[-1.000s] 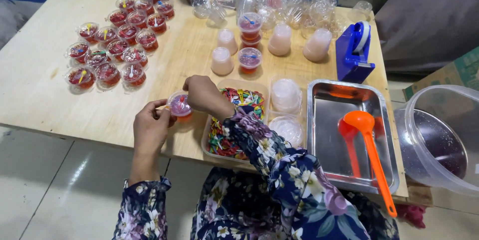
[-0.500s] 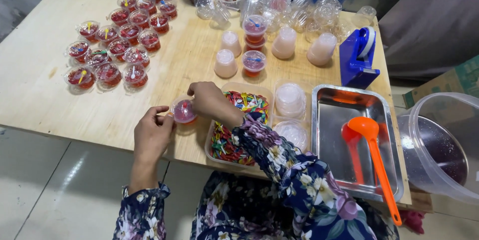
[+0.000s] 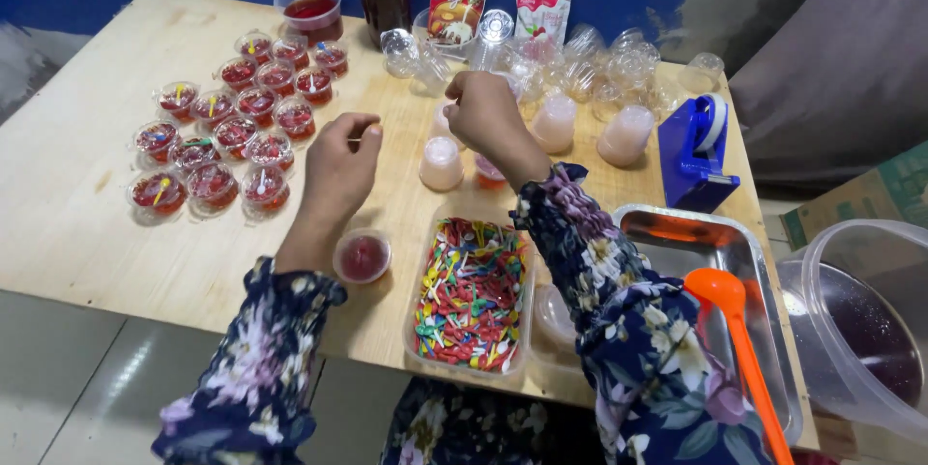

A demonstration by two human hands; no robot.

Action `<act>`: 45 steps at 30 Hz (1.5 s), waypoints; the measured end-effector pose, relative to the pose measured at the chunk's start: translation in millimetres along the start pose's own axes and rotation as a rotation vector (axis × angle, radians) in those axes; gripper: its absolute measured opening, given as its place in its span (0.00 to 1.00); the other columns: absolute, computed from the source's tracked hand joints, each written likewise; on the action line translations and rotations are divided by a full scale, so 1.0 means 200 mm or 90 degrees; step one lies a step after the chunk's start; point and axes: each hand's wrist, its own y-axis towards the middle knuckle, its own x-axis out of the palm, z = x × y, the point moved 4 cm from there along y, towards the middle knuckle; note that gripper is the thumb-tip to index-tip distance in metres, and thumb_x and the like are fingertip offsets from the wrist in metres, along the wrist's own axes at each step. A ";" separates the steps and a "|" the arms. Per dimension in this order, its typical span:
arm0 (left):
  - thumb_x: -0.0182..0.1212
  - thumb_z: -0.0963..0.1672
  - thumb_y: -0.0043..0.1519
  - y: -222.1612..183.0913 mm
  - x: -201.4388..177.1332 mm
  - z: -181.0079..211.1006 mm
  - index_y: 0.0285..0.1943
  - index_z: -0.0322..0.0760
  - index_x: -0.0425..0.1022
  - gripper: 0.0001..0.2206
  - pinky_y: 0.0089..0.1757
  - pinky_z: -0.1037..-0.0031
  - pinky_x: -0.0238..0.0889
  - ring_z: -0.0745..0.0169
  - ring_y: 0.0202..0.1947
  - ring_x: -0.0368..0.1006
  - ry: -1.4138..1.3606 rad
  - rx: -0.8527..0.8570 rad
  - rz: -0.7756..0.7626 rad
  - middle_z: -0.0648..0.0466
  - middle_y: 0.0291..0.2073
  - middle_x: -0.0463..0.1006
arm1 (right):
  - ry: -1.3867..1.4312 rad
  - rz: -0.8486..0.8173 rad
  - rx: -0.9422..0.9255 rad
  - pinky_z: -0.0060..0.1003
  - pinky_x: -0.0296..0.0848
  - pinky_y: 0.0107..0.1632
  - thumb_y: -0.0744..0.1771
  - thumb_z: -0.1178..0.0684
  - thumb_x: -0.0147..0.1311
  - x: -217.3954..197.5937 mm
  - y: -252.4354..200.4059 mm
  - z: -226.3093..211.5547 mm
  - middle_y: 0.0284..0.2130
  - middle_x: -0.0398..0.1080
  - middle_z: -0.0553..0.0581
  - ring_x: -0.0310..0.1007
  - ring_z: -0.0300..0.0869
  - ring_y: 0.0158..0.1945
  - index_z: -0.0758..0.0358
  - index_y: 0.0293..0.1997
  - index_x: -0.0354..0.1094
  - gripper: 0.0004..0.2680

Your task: The person scoops dark liquid into small plastic cups, places a jelly garnish into the liquid, and seals the cups using a tape dispenser and lids.

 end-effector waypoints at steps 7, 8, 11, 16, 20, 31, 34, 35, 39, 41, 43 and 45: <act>0.37 0.60 0.67 0.46 0.49 -0.20 0.61 0.35 0.75 0.32 0.64 0.54 0.55 0.41 0.66 0.65 0.027 -0.143 -0.093 0.39 0.58 0.75 | -0.071 0.019 -0.073 0.58 0.78 0.49 0.63 0.57 0.61 0.22 0.18 0.05 0.41 0.73 0.70 0.77 0.67 0.48 0.70 0.47 0.75 0.11; 0.31 0.60 0.68 0.47 0.53 -0.21 0.64 0.30 0.71 0.35 0.66 0.53 0.50 0.40 0.69 0.61 0.018 -0.166 -0.109 0.36 0.62 0.72 | -0.107 0.024 -0.097 0.58 0.78 0.49 0.63 0.59 0.61 0.25 0.16 0.04 0.41 0.72 0.72 0.76 0.68 0.47 0.73 0.47 0.74 0.11; 0.22 0.60 0.68 0.42 0.54 -0.13 0.68 0.24 0.65 0.39 0.70 0.53 0.43 0.37 0.72 0.55 0.002 -0.211 -0.135 0.31 0.67 0.66 | -0.157 0.046 -0.132 0.58 0.79 0.47 0.62 0.61 0.59 0.36 0.17 0.06 0.40 0.69 0.73 0.75 0.71 0.47 0.78 0.45 0.72 0.11; 0.14 0.60 0.67 0.37 0.54 -0.06 0.70 0.20 0.61 0.43 0.71 0.53 0.39 0.35 0.74 0.51 -0.017 -0.239 -0.154 0.29 0.69 0.62 | -0.168 0.041 -0.114 0.57 0.80 0.42 0.62 0.60 0.56 0.45 0.23 0.13 0.38 0.68 0.70 0.75 0.70 0.44 0.77 0.44 0.71 0.10; 0.13 0.60 0.67 0.36 0.54 -0.08 0.71 0.19 0.59 0.44 0.71 0.52 0.38 0.35 0.74 0.50 -0.022 -0.237 -0.161 0.28 0.70 0.61 | -0.197 0.029 -0.122 0.55 0.81 0.42 0.61 0.61 0.57 0.45 0.24 0.14 0.36 0.70 0.68 0.77 0.68 0.43 0.73 0.43 0.70 0.10; 0.24 0.61 0.68 0.40 0.48 -0.12 0.67 0.24 0.66 0.39 0.66 0.53 0.49 0.34 0.69 0.60 -0.073 -0.241 -0.016 0.31 0.65 0.68 | -0.083 0.162 -0.179 0.55 0.78 0.49 0.61 0.56 0.62 0.02 0.10 -0.12 0.39 0.67 0.69 0.73 0.69 0.47 0.69 0.52 0.70 0.16; 0.49 0.58 0.64 0.29 0.44 0.04 0.60 0.39 0.74 0.27 0.57 0.62 0.61 0.43 0.61 0.70 -0.168 -0.223 0.049 0.45 0.57 0.76 | 0.005 0.226 -0.204 0.58 0.76 0.49 0.63 0.55 0.60 -0.20 -0.04 -0.17 0.41 0.66 0.70 0.71 0.70 0.48 0.68 0.56 0.68 0.17; 0.48 0.60 0.63 0.21 0.43 0.14 0.67 0.34 0.65 0.33 0.54 0.61 0.60 0.40 0.60 0.71 -0.282 -0.234 -0.014 0.39 0.60 0.71 | 0.024 0.248 -0.240 0.58 0.75 0.47 0.63 0.56 0.60 -0.28 -0.10 -0.18 0.40 0.64 0.70 0.71 0.70 0.46 0.68 0.56 0.67 0.17; 0.52 0.67 0.53 -0.13 0.51 0.49 0.78 0.32 0.35 0.54 0.59 0.45 0.57 0.18 0.65 0.63 -0.677 -0.284 -0.319 0.25 0.66 0.63 | 0.060 0.285 -0.303 0.39 0.80 0.39 0.63 0.59 0.59 -0.60 -0.50 -0.23 0.43 0.62 0.66 0.72 0.58 0.39 0.65 0.58 0.66 0.17; 0.54 0.64 0.55 -0.24 0.59 0.55 0.72 0.34 0.45 0.46 0.57 0.49 0.62 0.27 0.59 0.69 -0.753 -0.305 -0.355 0.30 0.60 0.67 | 0.061 0.289 -0.284 0.40 0.80 0.36 0.63 0.59 0.59 -0.68 -0.69 -0.18 0.45 0.63 0.66 0.73 0.54 0.35 0.63 0.59 0.66 0.17; 0.57 0.62 0.57 -0.38 0.65 0.64 0.66 0.36 0.55 0.38 0.55 0.53 0.66 0.36 0.53 0.74 -0.829 -0.335 -0.384 0.35 0.54 0.72 | 0.067 0.286 -0.265 0.40 0.79 0.34 0.64 0.59 0.60 -0.75 -0.88 -0.11 0.47 0.64 0.65 0.74 0.50 0.32 0.61 0.59 0.66 0.17; 0.62 0.55 0.61 -0.54 0.72 0.73 0.62 0.39 0.62 0.27 0.55 0.51 0.68 0.41 0.49 0.76 -0.866 -0.326 -0.365 0.40 0.50 0.71 | 0.084 0.304 -0.250 0.39 0.80 0.36 0.64 0.57 0.64 -0.80 -1.05 -0.02 0.48 0.65 0.61 0.78 0.49 0.30 0.57 0.59 0.69 0.17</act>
